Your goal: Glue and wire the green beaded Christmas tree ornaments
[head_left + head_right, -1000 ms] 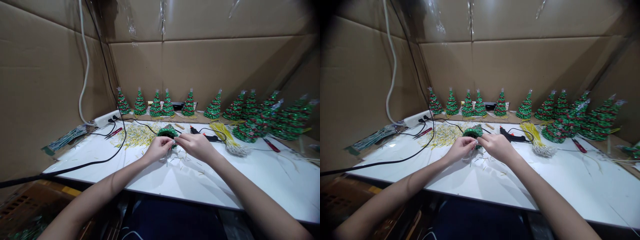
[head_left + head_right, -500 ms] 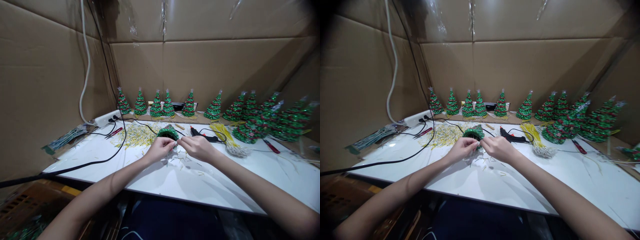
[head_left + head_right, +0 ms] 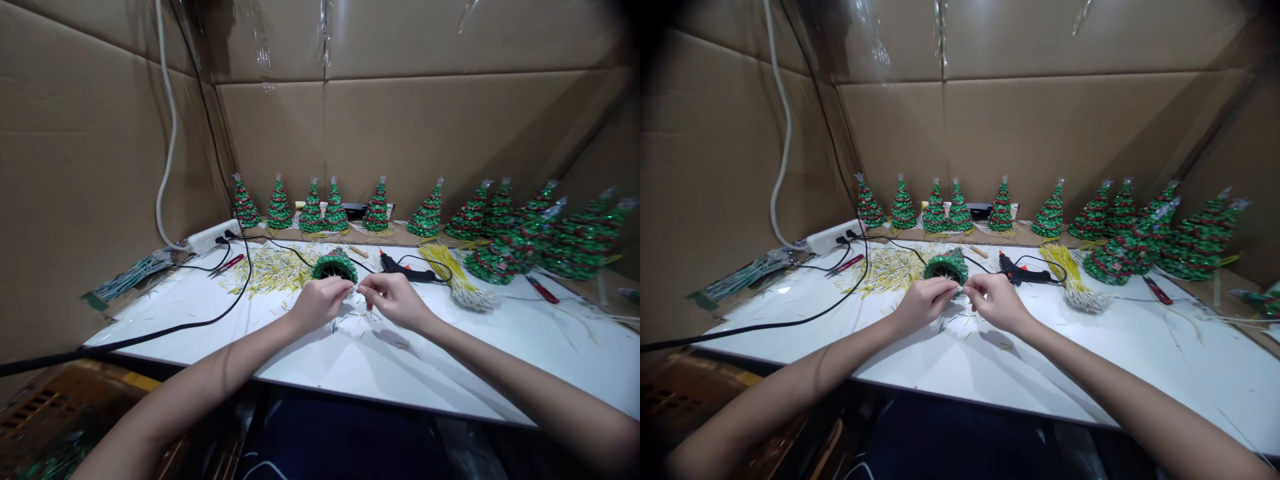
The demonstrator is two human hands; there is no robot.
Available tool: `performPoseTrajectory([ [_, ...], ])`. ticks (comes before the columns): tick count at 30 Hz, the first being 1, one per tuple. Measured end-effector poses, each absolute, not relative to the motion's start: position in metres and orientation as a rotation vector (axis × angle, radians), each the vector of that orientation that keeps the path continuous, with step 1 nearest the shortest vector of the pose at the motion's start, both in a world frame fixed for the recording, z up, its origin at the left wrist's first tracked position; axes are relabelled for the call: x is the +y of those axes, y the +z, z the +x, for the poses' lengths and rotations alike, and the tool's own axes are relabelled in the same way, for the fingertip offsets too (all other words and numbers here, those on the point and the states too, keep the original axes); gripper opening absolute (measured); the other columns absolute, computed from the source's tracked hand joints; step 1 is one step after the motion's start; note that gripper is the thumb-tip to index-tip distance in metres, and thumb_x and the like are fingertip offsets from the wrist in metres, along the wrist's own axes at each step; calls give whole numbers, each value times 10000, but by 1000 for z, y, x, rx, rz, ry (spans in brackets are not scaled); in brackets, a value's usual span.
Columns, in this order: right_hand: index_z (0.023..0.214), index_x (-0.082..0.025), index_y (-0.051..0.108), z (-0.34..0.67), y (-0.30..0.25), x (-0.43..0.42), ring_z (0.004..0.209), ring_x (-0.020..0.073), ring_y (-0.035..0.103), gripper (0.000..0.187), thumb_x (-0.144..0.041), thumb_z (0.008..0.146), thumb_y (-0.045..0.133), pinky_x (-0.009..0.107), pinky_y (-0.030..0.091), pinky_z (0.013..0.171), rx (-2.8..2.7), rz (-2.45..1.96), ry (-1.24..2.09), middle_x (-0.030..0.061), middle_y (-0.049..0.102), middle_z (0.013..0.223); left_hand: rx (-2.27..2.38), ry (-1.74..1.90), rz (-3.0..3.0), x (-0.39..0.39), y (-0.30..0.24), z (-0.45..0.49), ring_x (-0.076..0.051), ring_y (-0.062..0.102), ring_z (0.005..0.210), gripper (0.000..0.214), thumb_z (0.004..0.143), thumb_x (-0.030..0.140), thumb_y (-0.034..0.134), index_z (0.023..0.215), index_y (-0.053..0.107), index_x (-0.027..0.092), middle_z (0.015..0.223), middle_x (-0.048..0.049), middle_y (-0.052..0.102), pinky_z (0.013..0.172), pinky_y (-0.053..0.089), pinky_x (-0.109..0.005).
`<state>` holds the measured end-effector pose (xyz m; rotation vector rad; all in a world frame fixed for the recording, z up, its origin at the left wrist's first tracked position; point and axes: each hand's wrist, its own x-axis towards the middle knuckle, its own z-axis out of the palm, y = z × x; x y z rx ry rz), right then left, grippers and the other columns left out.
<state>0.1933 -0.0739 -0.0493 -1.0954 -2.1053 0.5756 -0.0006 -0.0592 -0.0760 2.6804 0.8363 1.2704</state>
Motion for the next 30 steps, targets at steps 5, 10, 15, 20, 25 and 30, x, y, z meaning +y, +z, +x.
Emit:
performPoseTrajectory([
  [5,711,-135,610,194,-49,-71,450,117,531,233,-359,770,582,215,337,445,-1889,-1121,1161,14,608,512,783,1163,2828,-59,-74,-5,-138,631,683,229,931,218,453,960,656,115,802,-78,695,586,448,-220],
  [10,722,-113,629,196,-50,-70,370,67,440,223,-336,701,625,196,219,379,-1781,-1186,1412,-7,578,479,735,1082,2816,-61,-68,-4,-119,621,660,224,925,257,486,875,658,123,775,-59,697,578,436,-205],
  [15,679,-109,635,197,-47,-68,423,98,550,133,-231,635,604,181,209,360,-1714,-1259,1579,-13,544,466,710,985,3025,-62,-67,-4,-112,612,616,242,935,242,456,830,646,135,718,-38,672,541,410,-209],
  [20,664,-94,637,198,-53,-67,420,91,564,121,-177,589,590,165,172,336,-1608,-1195,1754,-23,508,464,586,979,3370,-60,-69,-9,-101,576,535,195,919,169,442,851,623,147,669,-8,638,463,361,-225],
  [25,697,-98,618,199,-62,-65,410,91,549,157,-198,579,641,157,174,323,-1474,-1120,1909,-32,495,473,451,968,3504,-57,-72,-12,-100,557,518,187,913,129,422,889,607,129,684,-19,630,450,379,-231],
  [30,830,-119,632,205,-48,-74,523,146,619,302,-412,783,574,192,334,374,-1920,-1218,1430,30,591,640,613,1089,3036,-56,-70,-8,-112,602,606,211,921,192,453,868,650,135,704,-40,658,521,417,-212],
])
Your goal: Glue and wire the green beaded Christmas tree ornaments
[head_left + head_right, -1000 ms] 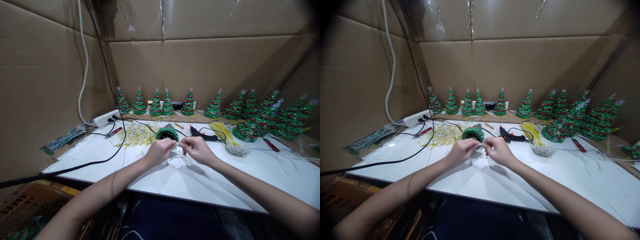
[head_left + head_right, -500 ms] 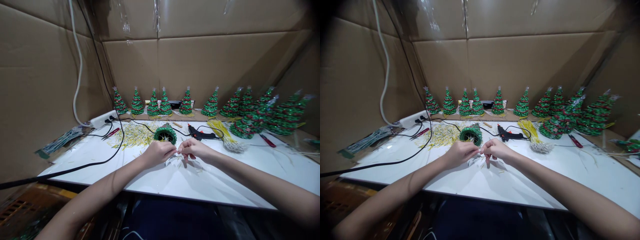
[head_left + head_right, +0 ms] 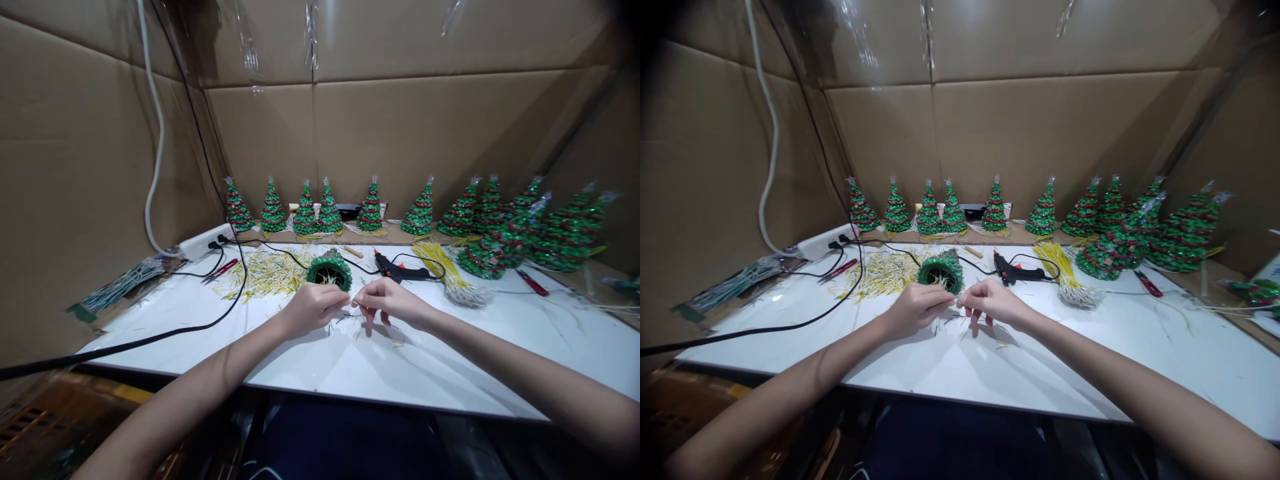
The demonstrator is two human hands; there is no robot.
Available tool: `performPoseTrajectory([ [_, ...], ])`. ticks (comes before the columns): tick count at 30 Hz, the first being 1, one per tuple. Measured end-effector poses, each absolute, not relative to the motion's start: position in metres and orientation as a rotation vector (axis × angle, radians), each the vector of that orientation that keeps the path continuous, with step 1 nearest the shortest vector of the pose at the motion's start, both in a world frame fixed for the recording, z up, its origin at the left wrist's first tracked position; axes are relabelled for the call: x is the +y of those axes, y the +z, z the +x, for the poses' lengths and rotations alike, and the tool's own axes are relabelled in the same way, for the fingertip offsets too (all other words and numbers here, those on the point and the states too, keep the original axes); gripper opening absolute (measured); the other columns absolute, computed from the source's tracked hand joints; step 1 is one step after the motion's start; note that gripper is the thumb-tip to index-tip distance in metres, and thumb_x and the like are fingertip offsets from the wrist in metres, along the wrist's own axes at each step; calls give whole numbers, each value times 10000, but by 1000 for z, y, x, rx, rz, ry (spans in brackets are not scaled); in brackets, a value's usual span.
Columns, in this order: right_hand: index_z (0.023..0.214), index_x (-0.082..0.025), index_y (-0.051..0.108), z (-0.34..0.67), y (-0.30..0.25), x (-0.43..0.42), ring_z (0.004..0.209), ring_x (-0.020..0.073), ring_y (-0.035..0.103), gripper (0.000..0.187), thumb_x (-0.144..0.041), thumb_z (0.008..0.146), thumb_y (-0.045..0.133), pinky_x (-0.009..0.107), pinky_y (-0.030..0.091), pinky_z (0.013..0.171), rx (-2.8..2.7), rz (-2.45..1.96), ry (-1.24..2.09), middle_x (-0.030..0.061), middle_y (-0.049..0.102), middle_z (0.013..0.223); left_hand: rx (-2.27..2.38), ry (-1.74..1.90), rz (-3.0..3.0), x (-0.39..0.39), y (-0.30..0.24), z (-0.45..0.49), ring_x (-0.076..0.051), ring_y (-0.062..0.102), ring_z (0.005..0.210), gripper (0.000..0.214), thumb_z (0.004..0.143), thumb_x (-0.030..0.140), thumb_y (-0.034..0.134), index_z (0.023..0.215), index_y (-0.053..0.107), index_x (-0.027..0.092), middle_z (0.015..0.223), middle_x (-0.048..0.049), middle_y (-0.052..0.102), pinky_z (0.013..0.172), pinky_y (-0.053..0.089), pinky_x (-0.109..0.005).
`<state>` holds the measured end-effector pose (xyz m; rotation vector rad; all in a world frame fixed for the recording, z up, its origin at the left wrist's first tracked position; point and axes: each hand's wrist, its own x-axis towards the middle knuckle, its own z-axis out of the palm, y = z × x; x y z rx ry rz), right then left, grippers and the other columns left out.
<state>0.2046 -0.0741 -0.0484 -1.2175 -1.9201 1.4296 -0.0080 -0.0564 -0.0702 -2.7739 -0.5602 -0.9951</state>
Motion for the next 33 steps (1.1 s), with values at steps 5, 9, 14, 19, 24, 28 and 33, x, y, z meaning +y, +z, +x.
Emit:
performPoseTrajectory([
  [5,1109,-181,591,212,-44,-87,663,132,618,358,-353,796,620,239,412,548,-2409,-1025,58,84,631,1081,-665,-1236,-2960,-56,-65,-5,-132,622,657,214,908,216,500,837,681,127,740,-72,696,600,455,-222],
  [9,991,-180,620,215,-54,-81,646,118,597,176,-194,907,466,241,307,482,-2538,-821,-530,65,660,980,-707,-1263,-3010,-56,-63,-7,-140,627,670,217,903,224,511,829,692,129,744,-76,701,615,461,-229],
  [14,922,-182,634,213,-62,-74,617,110,570,216,-151,923,421,250,305,514,-2541,-724,-474,48,666,876,-679,-1238,-3021,-56,-63,-7,-135,626,675,211,902,214,509,844,692,127,755,-76,702,617,462,-224],
  [19,757,-169,618,202,-61,-79,592,117,558,240,-326,898,505,233,378,544,-2207,-922,472,32,605,725,-645,-1218,-2964,-56,-66,-6,-138,623,685,211,910,212,496,869,680,118,760,-81,694,615,455,-226],
  [24,687,-146,586,192,-67,-73,374,86,415,345,-480,717,667,209,231,384,-1615,-1043,1527,-32,485,462,-617,-1203,-2925,-56,-66,-6,-133,614,664,222,918,209,475,879,676,124,756,-79,690,591,447,-223],
  [28,702,-146,569,195,-67,-70,352,68,383,369,-506,713,649,202,224,369,-1607,-1062,1679,-33,497,494,-614,-1174,-2937,-57,-65,-8,-132,612,652,224,917,209,477,872,677,120,746,-79,685,586,449,-225],
  [33,994,-169,612,212,-57,-78,606,130,600,354,-462,797,601,234,407,512,-2287,-1026,471,92,656,1006,-674,-1255,-2938,-56,-66,-9,-140,625,684,210,913,221,490,873,672,125,765,-82,695,617,464,-233],
])
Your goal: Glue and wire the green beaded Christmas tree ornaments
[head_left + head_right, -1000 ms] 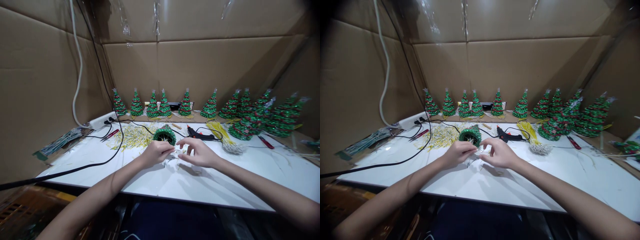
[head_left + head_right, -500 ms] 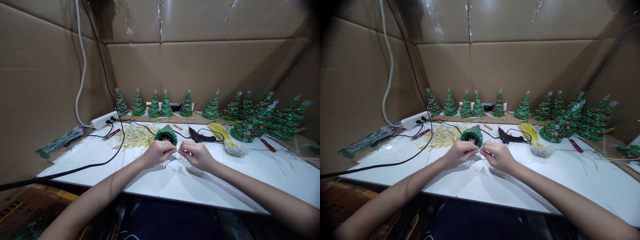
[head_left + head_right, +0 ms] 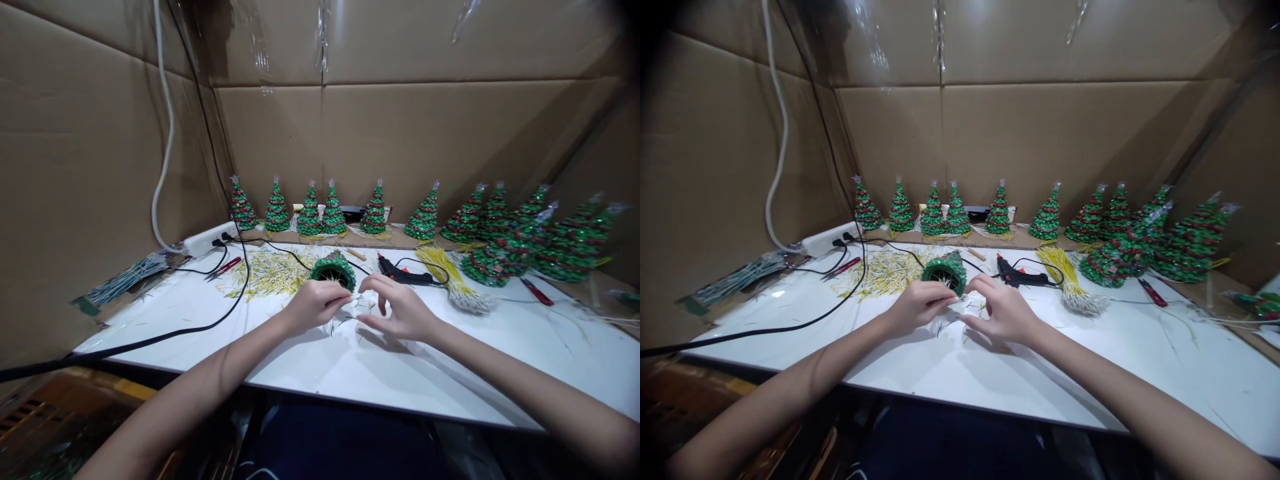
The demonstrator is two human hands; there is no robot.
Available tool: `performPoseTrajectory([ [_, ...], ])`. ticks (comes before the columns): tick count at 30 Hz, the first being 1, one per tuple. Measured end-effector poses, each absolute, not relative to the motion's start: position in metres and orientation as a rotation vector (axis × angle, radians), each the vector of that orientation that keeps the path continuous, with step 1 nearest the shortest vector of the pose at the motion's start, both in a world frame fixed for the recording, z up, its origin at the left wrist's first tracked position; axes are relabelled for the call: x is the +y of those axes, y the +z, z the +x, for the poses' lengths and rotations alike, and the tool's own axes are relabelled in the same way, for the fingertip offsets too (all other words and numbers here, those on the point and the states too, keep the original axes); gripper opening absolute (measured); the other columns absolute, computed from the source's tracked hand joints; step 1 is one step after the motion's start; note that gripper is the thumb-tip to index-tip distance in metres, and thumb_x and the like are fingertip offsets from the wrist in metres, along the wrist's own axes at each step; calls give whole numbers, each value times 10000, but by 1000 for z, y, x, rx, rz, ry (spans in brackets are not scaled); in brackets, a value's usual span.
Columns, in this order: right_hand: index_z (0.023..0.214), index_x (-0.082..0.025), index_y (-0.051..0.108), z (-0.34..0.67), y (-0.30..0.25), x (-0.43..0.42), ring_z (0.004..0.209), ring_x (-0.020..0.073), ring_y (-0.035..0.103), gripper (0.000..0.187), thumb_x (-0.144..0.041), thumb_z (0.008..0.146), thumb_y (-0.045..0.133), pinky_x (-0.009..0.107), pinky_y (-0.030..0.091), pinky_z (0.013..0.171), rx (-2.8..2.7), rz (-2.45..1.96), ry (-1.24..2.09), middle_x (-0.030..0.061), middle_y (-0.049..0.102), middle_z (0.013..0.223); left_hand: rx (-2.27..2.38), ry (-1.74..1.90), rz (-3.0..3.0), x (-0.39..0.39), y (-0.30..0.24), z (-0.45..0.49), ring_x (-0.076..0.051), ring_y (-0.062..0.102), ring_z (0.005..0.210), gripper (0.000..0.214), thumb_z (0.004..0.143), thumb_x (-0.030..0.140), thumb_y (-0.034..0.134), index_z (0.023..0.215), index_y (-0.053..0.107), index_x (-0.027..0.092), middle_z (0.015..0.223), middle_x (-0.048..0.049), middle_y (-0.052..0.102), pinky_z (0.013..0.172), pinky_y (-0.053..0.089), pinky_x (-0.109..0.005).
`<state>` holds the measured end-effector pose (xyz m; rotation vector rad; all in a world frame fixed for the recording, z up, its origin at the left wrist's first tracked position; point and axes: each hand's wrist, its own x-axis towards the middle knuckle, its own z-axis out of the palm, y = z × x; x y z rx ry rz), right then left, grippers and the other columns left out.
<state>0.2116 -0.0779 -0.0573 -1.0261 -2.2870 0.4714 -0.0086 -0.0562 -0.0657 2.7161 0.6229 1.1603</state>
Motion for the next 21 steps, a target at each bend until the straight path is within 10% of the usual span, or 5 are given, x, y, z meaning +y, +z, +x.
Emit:
performPoseTrajectory([
  [6,1088,-204,611,217,-62,-75,758,146,634,232,-228,926,447,237,399,555,-2447,-825,-559,100,639,1159,635,1189,2684,-56,-66,-9,-140,618,668,197,906,210,504,853,675,126,755,-76,699,601,451,-237],
  [17,887,-189,654,210,-64,-74,640,123,585,259,-252,942,409,235,377,528,-2389,-775,-159,80,675,863,625,1167,2666,-57,-64,-9,-137,618,670,215,911,235,496,854,675,131,743,-75,691,605,452,-226],
  [21,757,-171,619,195,-62,-80,522,121,520,269,-398,874,536,236,362,477,-2042,-983,648,35,591,645,612,1178,2683,-56,-65,-9,-136,609,670,199,907,219,503,861,671,123,745,-74,688,600,442,-227],
])
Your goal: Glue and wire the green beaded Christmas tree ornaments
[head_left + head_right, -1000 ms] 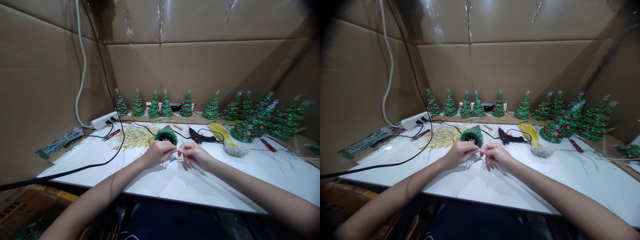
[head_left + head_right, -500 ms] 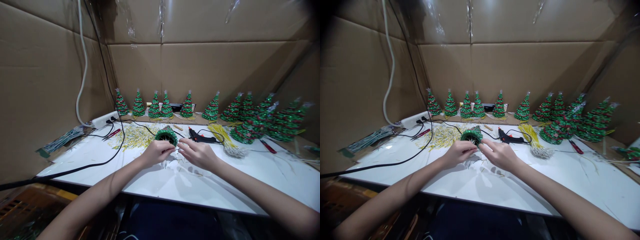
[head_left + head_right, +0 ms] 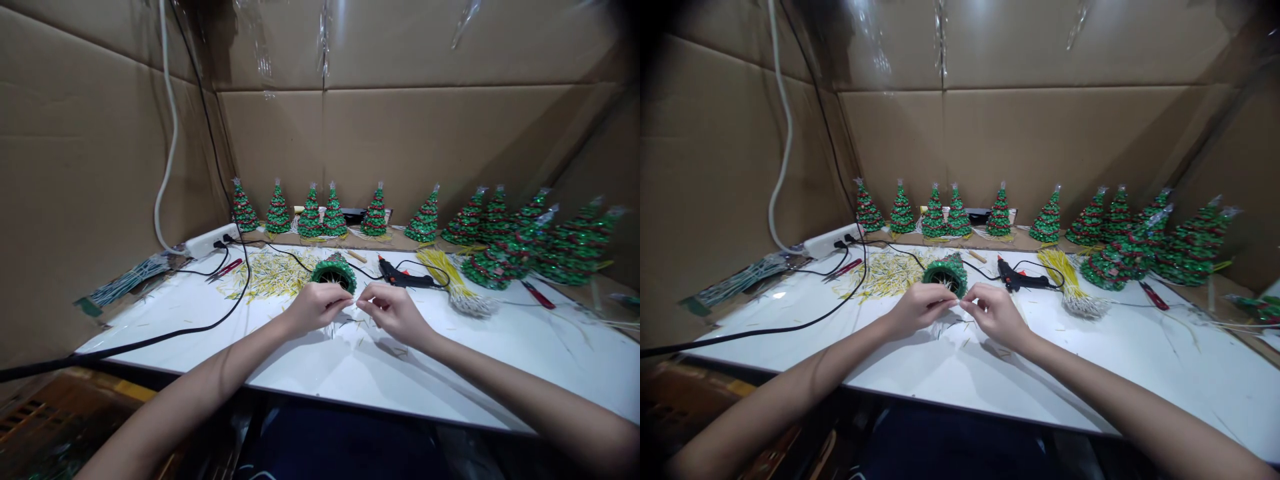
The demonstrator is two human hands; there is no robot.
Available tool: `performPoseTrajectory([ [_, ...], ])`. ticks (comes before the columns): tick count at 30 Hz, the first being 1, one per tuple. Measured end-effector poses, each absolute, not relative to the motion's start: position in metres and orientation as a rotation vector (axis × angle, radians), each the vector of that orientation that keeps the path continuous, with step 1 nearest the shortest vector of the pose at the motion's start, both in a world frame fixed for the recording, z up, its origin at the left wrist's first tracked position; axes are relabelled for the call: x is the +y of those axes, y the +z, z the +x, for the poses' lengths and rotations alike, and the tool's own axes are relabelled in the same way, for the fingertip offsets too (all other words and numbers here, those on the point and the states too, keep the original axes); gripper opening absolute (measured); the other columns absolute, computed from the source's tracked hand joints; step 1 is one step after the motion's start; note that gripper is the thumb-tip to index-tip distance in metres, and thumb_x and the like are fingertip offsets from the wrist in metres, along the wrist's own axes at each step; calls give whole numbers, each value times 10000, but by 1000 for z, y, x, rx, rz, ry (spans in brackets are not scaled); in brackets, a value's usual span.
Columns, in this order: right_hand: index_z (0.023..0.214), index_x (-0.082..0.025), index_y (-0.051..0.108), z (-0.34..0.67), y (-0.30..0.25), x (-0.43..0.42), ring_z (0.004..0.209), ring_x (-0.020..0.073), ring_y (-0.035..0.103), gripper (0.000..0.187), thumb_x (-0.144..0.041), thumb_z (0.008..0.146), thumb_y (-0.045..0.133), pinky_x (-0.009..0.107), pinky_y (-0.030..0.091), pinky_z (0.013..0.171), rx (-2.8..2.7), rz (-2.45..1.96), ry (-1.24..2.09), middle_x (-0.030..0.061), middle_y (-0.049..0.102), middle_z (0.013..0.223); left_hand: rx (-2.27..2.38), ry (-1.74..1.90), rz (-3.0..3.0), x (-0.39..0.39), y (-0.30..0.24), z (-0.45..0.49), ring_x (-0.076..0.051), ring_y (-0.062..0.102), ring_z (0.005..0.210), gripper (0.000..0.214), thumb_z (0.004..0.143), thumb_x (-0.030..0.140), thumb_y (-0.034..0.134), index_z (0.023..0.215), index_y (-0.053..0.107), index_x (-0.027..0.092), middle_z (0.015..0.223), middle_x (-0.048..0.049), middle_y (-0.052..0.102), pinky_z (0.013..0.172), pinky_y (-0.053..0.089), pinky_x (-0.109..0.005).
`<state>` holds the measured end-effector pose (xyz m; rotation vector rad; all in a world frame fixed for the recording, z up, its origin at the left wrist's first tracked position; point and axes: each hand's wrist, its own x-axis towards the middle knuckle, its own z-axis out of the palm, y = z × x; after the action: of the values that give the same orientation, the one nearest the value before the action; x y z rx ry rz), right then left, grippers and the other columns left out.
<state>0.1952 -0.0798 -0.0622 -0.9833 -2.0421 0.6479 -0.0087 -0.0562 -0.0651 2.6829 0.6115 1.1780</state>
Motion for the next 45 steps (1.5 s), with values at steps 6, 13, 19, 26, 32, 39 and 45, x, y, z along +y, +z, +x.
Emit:
performPoseTrajectory([
  [6,679,-139,582,188,-61,-79,354,55,348,352,-475,724,677,205,186,386,-1582,-1104,1446,-46,440,474,604,1165,2684,-56,-64,-9,-139,612,672,205,910,219,499,857,673,125,754,-78,691,613,450,-233],
  [13,1118,-194,601,211,-58,-85,667,144,624,302,-327,848,575,256,419,574,-2296,-947,-142,99,660,1108,645,1234,2632,-56,-63,-8,-131,605,647,181,894,210,527,850,679,120,737,-71,693,598,442,-225],
  [19,1065,-168,623,220,-65,-71,690,116,626,206,-130,900,506,249,390,558,-2356,-559,-967,72,695,1076,644,1235,2596,-57,-63,-8,-125,593,629,190,891,218,532,823,681,121,702,-63,678,588,435,-217],
  [26,988,-171,643,219,-67,-67,631,103,600,161,-133,900,514,249,370,528,-2342,-453,-847,53,717,982,641,1206,2611,-56,-64,-8,-132,598,653,201,901,228,521,838,678,121,720,-68,681,610,438,-226],
  [32,746,-157,621,196,-64,-79,508,107,531,240,-322,889,522,224,348,477,-2042,-962,523,27,608,621,638,1191,2636,-55,-64,-8,-135,602,663,213,907,230,510,845,676,113,729,-73,683,603,435,-227],
  [39,682,-147,581,192,-61,-77,362,69,425,340,-474,751,648,208,217,374,-1664,-1139,1392,-15,535,547,644,1123,2663,-56,-65,-9,-137,609,672,219,913,232,497,863,677,117,752,-79,691,615,436,-227],
  [45,1005,-172,606,202,-70,-81,527,76,538,203,-326,876,578,230,424,561,-2133,-859,116,61,667,967,686,1128,2612,-56,-62,-8,-132,615,667,184,895,214,524,848,680,128,748,-61,699,621,436,-219],
])
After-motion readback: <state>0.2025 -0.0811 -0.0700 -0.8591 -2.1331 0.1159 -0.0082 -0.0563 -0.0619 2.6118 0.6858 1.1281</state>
